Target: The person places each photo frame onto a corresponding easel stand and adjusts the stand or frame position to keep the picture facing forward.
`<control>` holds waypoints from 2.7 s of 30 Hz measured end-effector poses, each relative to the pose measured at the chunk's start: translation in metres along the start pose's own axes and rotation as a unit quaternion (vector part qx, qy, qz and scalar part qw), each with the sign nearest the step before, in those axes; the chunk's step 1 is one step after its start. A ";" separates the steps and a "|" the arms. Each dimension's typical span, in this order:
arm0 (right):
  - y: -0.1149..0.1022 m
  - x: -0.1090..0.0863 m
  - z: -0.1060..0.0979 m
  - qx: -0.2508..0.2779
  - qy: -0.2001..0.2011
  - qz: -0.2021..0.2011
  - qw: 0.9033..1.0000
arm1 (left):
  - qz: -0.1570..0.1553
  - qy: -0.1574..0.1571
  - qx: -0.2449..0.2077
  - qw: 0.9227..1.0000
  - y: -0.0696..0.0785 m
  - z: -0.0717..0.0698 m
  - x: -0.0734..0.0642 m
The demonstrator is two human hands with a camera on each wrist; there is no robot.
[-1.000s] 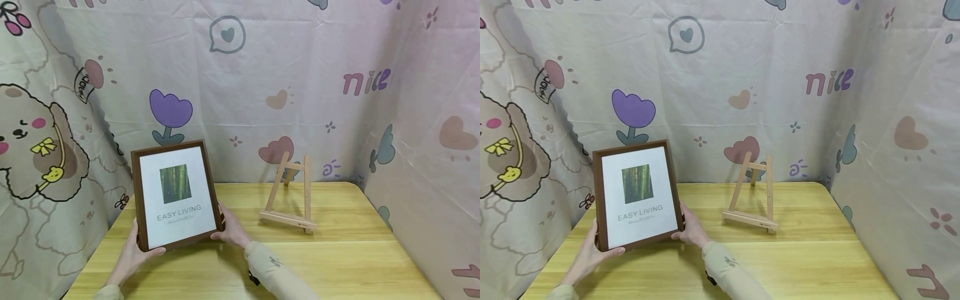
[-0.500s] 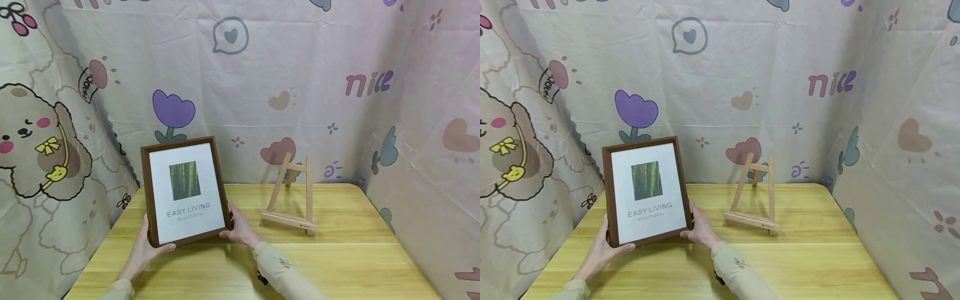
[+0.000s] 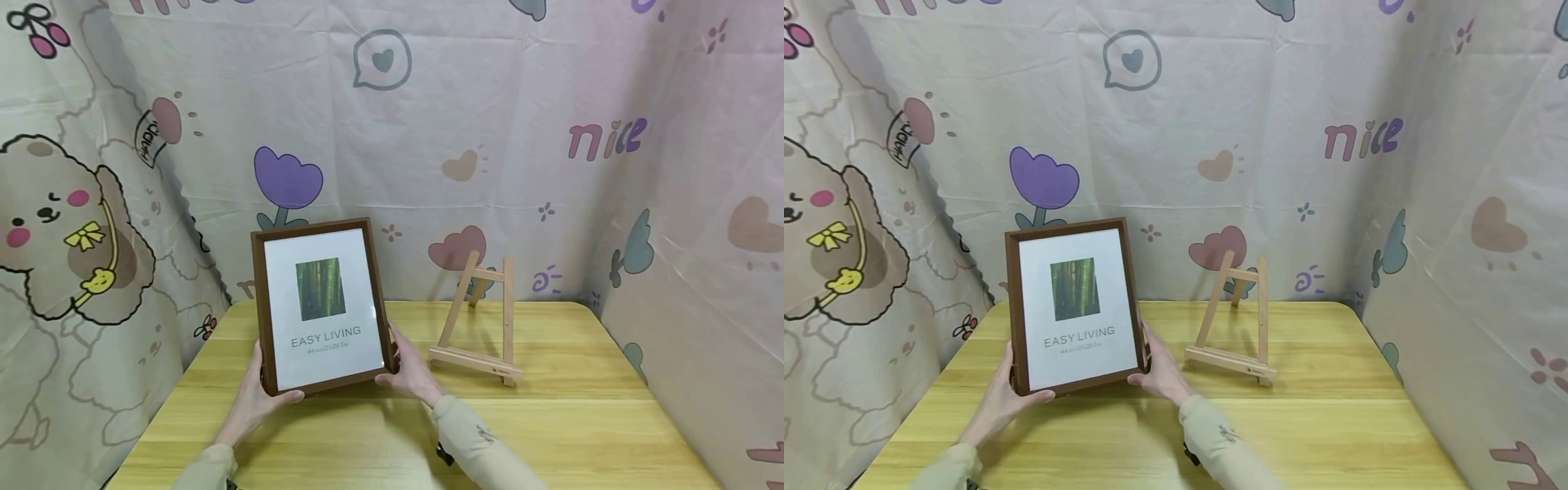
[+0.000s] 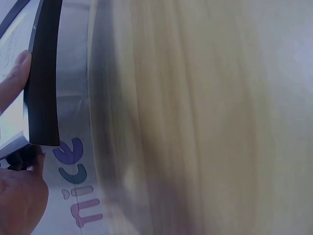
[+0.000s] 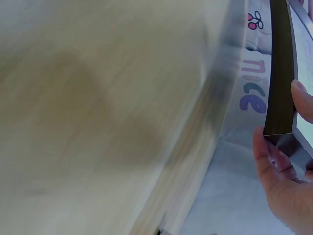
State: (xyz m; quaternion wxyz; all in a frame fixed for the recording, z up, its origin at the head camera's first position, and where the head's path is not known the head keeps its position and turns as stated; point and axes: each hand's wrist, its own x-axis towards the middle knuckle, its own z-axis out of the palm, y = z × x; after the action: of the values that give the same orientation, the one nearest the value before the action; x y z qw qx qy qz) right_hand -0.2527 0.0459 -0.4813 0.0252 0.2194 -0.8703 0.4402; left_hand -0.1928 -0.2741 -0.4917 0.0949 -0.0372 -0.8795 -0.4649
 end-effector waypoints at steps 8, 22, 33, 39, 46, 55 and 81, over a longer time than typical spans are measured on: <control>0.004 -0.005 -0.014 -0.009 0.011 -0.007 1.000 | 0.003 -0.003 0.018 1.000 0.009 0.010 0.006; 0.015 -0.016 -0.038 0.005 0.023 0.015 1.000 | 0.047 -0.003 0.012 0.999 0.023 0.032 0.020; 0.024 -0.029 -0.057 0.008 0.055 0.037 0.998 | 0.095 -0.004 -0.009 0.995 0.032 0.054 0.034; 0.030 -0.036 -0.065 0.007 0.069 0.042 0.997 | 0.112 -0.011 -0.022 0.993 0.037 0.065 0.040; 0.037 -0.044 -0.077 -0.011 0.082 0.054 0.995 | 0.137 -0.020 -0.032 0.990 0.045 0.077 0.048; 0.046 -0.055 -0.093 -0.021 0.102 0.056 0.993 | 0.144 -0.034 -0.039 0.988 0.057 0.093 0.056; 0.065 -0.073 -0.124 -0.016 0.128 0.075 0.989 | 0.168 -0.056 -0.041 0.983 0.081 0.130 0.073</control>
State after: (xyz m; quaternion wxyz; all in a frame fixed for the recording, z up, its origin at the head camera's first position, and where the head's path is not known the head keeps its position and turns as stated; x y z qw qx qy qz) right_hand -0.2313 0.2026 -0.4719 0.1066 0.0945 -0.8809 0.4514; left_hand -0.2695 -0.1233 -0.4829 0.1211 -0.2141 -0.8446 -0.4757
